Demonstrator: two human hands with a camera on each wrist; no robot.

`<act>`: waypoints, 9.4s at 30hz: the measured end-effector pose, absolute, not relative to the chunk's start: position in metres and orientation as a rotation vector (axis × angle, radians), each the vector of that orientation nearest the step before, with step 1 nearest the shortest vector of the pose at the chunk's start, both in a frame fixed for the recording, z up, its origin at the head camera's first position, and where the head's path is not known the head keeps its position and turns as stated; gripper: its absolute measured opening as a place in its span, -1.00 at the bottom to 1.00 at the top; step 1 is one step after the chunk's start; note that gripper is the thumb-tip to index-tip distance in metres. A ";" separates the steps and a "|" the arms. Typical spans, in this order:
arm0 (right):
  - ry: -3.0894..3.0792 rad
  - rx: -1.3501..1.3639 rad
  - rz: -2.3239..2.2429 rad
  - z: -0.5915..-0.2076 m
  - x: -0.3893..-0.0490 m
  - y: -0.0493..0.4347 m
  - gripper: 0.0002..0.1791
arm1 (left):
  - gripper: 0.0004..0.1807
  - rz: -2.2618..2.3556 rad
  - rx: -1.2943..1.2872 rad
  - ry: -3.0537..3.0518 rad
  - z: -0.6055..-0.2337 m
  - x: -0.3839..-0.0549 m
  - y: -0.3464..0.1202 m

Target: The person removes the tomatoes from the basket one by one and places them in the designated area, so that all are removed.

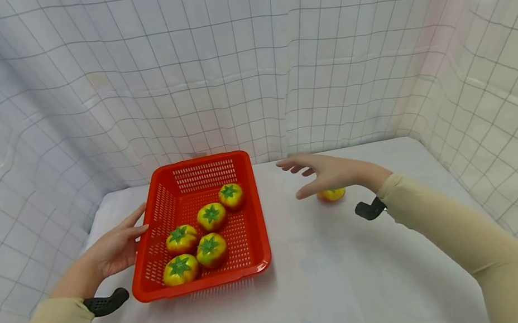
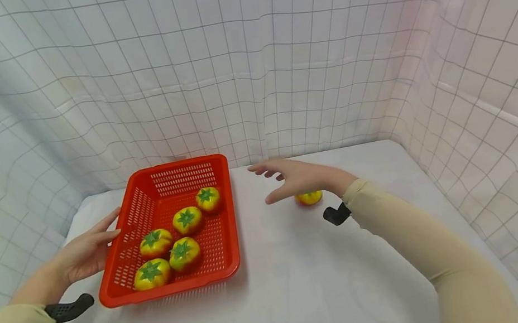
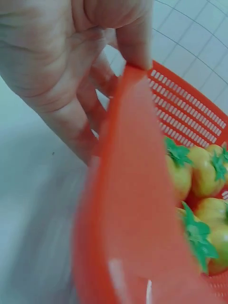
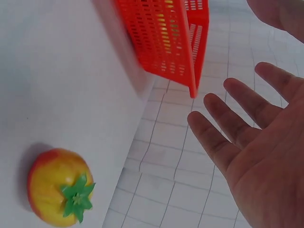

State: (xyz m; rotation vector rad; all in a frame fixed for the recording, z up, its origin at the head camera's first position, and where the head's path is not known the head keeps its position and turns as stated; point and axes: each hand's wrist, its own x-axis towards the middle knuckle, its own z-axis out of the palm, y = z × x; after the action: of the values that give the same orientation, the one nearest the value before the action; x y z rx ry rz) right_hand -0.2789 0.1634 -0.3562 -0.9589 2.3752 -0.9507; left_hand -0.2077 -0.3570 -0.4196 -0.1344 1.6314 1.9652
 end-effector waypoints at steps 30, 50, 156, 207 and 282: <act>2.095 -1.194 -0.655 -0.342 -0.268 0.022 -0.21 | -0.21 1.835 -0.319 1.753 -0.400 -0.215 -0.338; 2.029 -1.187 -0.442 -0.352 -0.273 -0.042 -0.20 | -0.19 1.875 -0.414 1.730 -0.395 -0.212 -0.332; 2.043 -1.198 -0.065 -0.370 -0.268 -0.060 -0.33 | -0.20 1.881 -0.372 1.770 -0.399 -0.207 -0.335; 2.153 -0.977 -0.805 -0.309 -0.304 0.123 -0.38 | -0.17 1.730 -0.090 1.964 -0.413 -0.212 -0.354; 2.433 -0.510 -0.870 -0.371 -0.307 0.309 -0.38 | -0.11 1.777 -0.149 1.910 -0.414 -0.207 -0.354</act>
State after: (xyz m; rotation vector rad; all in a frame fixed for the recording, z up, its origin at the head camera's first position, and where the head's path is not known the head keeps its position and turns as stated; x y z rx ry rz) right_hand -0.3068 0.3087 -0.3714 -0.5100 2.4329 -0.8702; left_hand -0.2075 -0.3540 -0.4137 -0.1488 1.9100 1.7768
